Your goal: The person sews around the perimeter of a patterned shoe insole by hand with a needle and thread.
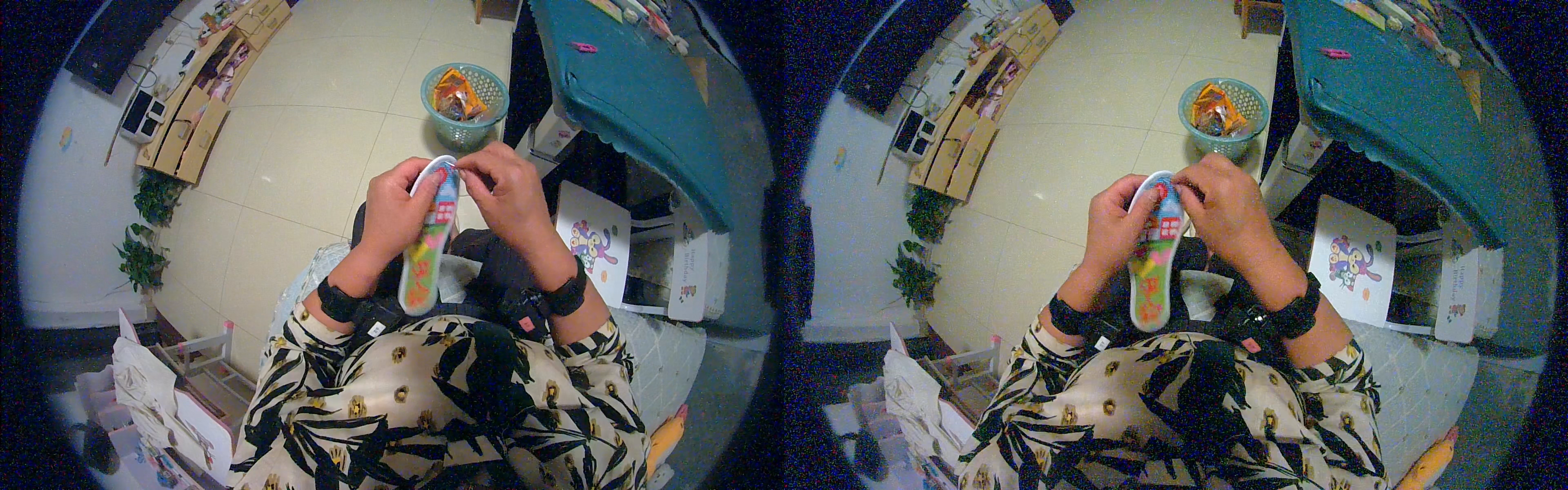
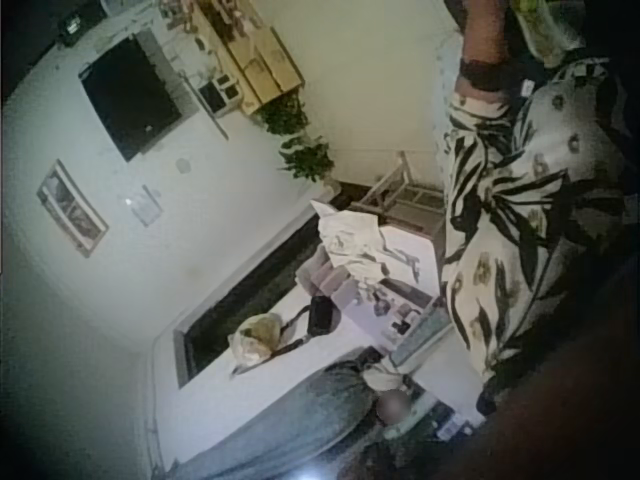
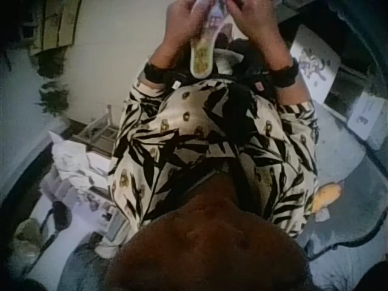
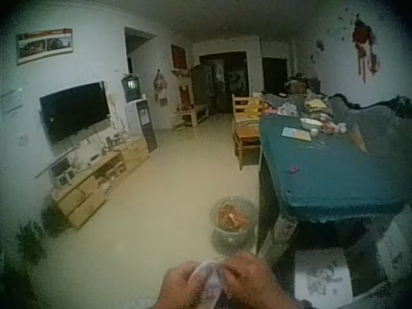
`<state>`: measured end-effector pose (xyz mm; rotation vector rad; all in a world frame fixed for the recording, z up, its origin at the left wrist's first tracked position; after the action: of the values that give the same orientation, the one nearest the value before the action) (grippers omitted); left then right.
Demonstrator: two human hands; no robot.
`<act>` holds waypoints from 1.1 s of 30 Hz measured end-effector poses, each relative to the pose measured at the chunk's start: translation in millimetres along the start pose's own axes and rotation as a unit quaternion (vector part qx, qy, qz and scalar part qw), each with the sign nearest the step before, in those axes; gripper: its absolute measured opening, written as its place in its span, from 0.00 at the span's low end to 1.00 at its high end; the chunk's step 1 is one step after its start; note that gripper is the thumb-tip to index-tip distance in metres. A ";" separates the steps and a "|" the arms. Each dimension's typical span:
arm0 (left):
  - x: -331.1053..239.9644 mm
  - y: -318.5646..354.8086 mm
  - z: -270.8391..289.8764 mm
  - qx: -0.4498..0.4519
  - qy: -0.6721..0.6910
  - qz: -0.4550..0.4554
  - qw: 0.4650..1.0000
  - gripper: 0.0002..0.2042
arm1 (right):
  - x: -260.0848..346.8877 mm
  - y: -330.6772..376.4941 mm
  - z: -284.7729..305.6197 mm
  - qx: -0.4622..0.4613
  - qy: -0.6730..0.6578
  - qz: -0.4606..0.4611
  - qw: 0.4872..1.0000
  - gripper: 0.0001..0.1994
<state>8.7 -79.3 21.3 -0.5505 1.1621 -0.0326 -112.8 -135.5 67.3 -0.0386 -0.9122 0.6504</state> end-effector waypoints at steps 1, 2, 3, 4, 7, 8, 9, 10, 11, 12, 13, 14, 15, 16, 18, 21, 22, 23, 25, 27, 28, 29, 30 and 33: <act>-6.1 -1.3 1.2 0.009 -0.076 -0.044 0.996 0.07 | 0.7 0.3 0.4 0.000 0.007 -0.003 1.000 0.04; -12.8 -2.1 1.4 0.005 -0.135 -0.092 0.987 0.07 | 1.7 0.9 0.6 0.000 0.013 -0.005 1.000 0.04; -16.3 -2.0 -0.2 0.011 -0.152 -0.108 0.982 0.07 | 2.0 1.2 0.5 0.000 0.020 -0.008 1.000 0.04; -20.8 -1.4 -2.1 0.016 -0.169 -0.125 0.978 0.07 | 1.4 1.3 0.7 -0.002 0.017 -0.009 1.000 0.04; -22.4 -0.2 -7.6 0.027 -0.156 -0.136 0.978 0.08 | -5.9 1.6 -1.5 0.005 -0.025 -0.044 0.999 0.04; -20.0 1.1 -9.7 0.034 -0.134 -0.124 0.983 0.08 | -10.4 2.1 -3.4 0.016 -0.062 -0.078 0.995 0.05; -17.2 2.2 -11.5 0.040 -0.112 -0.113 0.986 0.08 | -15.4 2.6 -5.7 0.027 -0.099 -0.112 0.988 0.05; -14.7 2.8 -12.2 0.039 -0.101 -0.109 0.988 0.08 | -20.4 2.9 -7.5 0.037 -0.125 -0.138 0.982 0.05; -11.8 3.6 -12.8 0.037 -0.089 -0.105 0.990 0.08 | -25.8 3.6 -9.8 0.046 -0.152 -0.164 0.974 0.05; -10.1 4.0 -12.9 0.036 -0.077 -0.102 0.991 0.08 | -31.8 4.6 -12.6 0.056 -0.178 -0.190 0.964 0.05; -8.6 3.3 -12.7 0.037 -0.046 -0.076 0.995 0.08 | -40.1 4.3 -13.4 0.050 -0.227 -0.201 0.952 0.05; -8.7 2.8 -11.9 0.038 -0.015 -0.050 0.998 0.08 | -51.7 3.7 -14.4 0.044 -0.275 -0.211 0.937 0.06; -7.7 2.5 -12.4 0.039 0.017 -0.024 0.999 0.09 | -60.1 3.4 -12.0 0.039 -0.323 -0.221 0.920 0.07; -6.3 2.9 -11.5 0.023 0.051 -0.026 0.998 0.09 | -63.2 4.6 -14.6 0.093 -0.272 -0.262 0.921 0.10; -3.5 0.1 -13.6 0.051 0.075 -0.043 0.995 0.09 | -63.0 10.5 -32.1 0.202 -0.346 -0.309 0.863 0.11; 2.6 0.5 -19.5 0.068 0.139 0.011 0.988 0.08 | -54.3 20.9 -43.3 0.213 -0.477 -0.366 0.770 0.09; 5.4 2.3 -21.2 0.067 0.164 0.043 0.983 0.08 | -52.9 22.5 -43.6 0.204 -0.508 -0.366 0.753 0.09; 4.2 1.7 -22.3 0.074 0.165 0.034 0.983 0.08 | -52.4 23.8 -43.3 0.194 -0.538 -0.365 0.734 0.08; 2.6 -0.4 -24.2 0.087 0.168 0.015 0.982 0.07 | -45.3 26.6 -45.3 0.231 -0.594 -0.337 0.693 0.06; -1.5 -0.6 -24.9 0.125 0.145 0.005 0.981 0.07 | -42.5 28.7 -45.8 0.255 -0.609 -0.323 0.678 0.06; -4.0 -1.1 -26.6 0.146 0.135 0.000 0.980 0.07 | -43.5 29.6 -44.2 0.259 -0.598 -0.324 0.686 0.05; -7.3 -2.5 -26.6 0.148 0.119 -0.023 0.982 0.07 | -44.1 30.4 -43.0 0.262 -0.587 -0.325 0.694 0.05; -10.5 -3.6 -26.9 0.149 0.102 -0.045 0.983 0.07 | -46.7 30.8 -40.5 0.248 -0.561 -0.337 0.714 0.05; -17.2 -2.5 -29.0 0.179 0.063 -0.099 0.977 0.07 | -52.4 34.5 -38.5 0.232 -0.555 -0.353 0.716 0.05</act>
<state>-23.1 -87.7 29.0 -0.3442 1.1866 -0.4474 -124.5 -126.7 -4.9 1.2378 -1.7444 0.0787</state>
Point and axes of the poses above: each hand's wrist, its own y-axis away from the middle knuckle, its own z-axis out of the back of the hand, x = y × z, the point moved 7 cm from there along -y, towards the middle knuckle, and after that the axes turned 15 degrees about -z, right-handed, at the moved point
